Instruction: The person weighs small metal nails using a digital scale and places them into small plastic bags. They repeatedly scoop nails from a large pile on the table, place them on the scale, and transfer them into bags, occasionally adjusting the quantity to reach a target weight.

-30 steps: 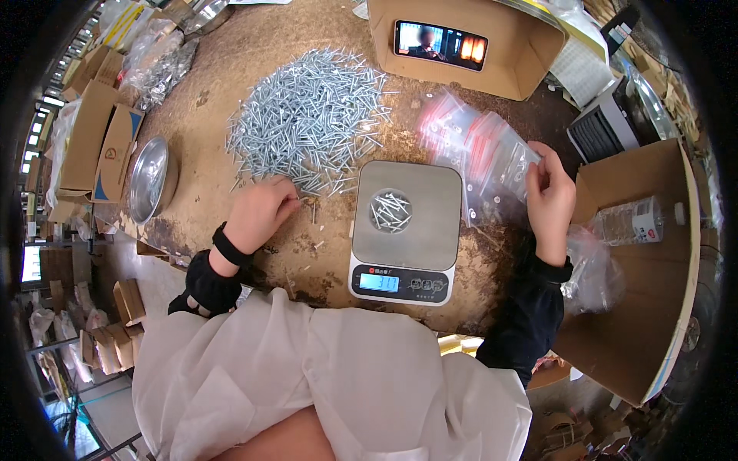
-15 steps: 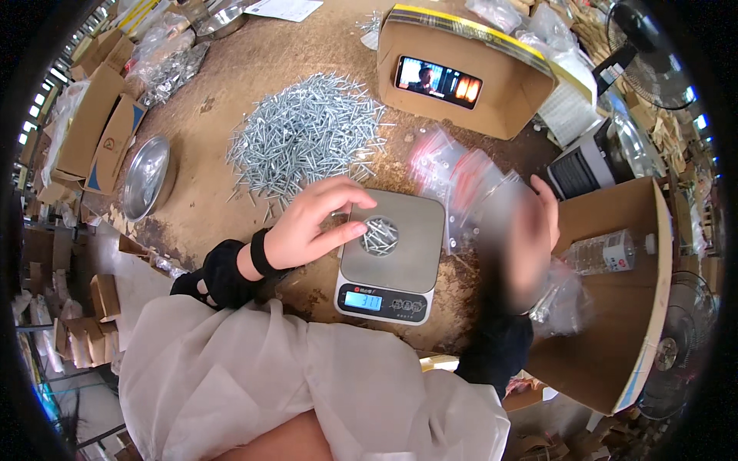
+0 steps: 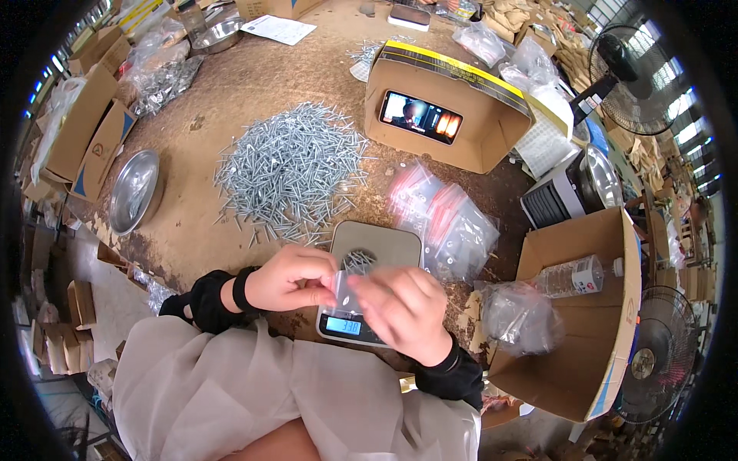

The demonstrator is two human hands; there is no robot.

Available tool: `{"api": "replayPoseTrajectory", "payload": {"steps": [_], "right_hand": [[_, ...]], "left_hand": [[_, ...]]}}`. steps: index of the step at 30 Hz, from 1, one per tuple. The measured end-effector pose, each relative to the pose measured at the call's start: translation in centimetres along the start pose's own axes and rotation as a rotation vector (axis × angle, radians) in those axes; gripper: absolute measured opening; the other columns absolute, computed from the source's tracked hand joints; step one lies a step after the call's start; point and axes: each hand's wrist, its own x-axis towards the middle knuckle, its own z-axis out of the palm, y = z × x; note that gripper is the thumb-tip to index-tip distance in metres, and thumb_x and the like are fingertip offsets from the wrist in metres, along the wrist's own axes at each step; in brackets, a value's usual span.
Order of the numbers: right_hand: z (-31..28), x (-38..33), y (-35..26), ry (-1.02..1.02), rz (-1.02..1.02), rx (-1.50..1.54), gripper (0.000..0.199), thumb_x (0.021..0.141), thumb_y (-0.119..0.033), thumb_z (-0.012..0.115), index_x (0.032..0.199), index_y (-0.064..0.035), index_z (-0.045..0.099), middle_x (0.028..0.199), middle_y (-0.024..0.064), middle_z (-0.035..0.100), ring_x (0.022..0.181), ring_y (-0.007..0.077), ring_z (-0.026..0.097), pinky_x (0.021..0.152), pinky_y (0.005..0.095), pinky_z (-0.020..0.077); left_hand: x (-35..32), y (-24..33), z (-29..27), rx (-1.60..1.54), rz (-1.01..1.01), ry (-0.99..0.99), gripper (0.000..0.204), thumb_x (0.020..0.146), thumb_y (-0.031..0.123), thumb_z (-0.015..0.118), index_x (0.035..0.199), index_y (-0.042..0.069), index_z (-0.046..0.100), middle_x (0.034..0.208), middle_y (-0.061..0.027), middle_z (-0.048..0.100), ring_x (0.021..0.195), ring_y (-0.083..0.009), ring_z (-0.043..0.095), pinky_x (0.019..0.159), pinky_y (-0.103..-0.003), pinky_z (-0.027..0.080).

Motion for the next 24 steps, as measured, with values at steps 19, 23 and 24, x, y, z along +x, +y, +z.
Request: {"api": "replayPoseTrajectory", "payload": {"steps": [19, 23, 24], "right_hand": [[1.6, -1.5, -1.0, 0.002, -0.246, -0.180, 0.019, 0.072, -0.013, 0.065, 0.089, -0.0059, 0.066, 0.113, 0.0087, 0.062, 0.115, 0.0255, 0.056, 0.103, 0.0462, 0.0461], [2.0, -1.4, 0.0, 0.100, -0.276, 0.025, 0.016, 0.079, -0.011, 0.065, 0.092, -0.0028, 0.064, 0.112, 0.0114, 0.060, 0.113, 0.0291, 0.056, 0.101, 0.0487, 0.0458], [2.2, -1.2, 0.3, 0.117, -0.291, 0.081, 0.015, 0.079, -0.011, 0.063, 0.092, -0.0024, 0.064, 0.111, 0.0117, 0.059, 0.112, 0.0296, 0.056, 0.102, 0.0497, 0.0438]], "left_hand": [[-1.5, 0.2, 1.5, -0.724, -0.541, -0.095, 0.011, 0.097, 0.009, 0.056, 0.102, 0.000, 0.061, 0.092, 0.0015, 0.058, 0.081, -0.0061, 0.051, 0.070, -0.022, 0.042], [-3.1, 0.1, 1.5, -0.569, -0.538, 0.061, 0.012, 0.091, 0.009, 0.061, 0.100, 0.001, 0.064, 0.090, 0.0018, 0.060, 0.082, -0.0071, 0.053, 0.070, -0.023, 0.043], [-3.3, 0.8, 1.5, -0.562, -0.570, 0.146, 0.013, 0.091, 0.009, 0.062, 0.102, 0.001, 0.063, 0.092, 0.0015, 0.060, 0.083, -0.0077, 0.054, 0.071, -0.023, 0.044]]}}
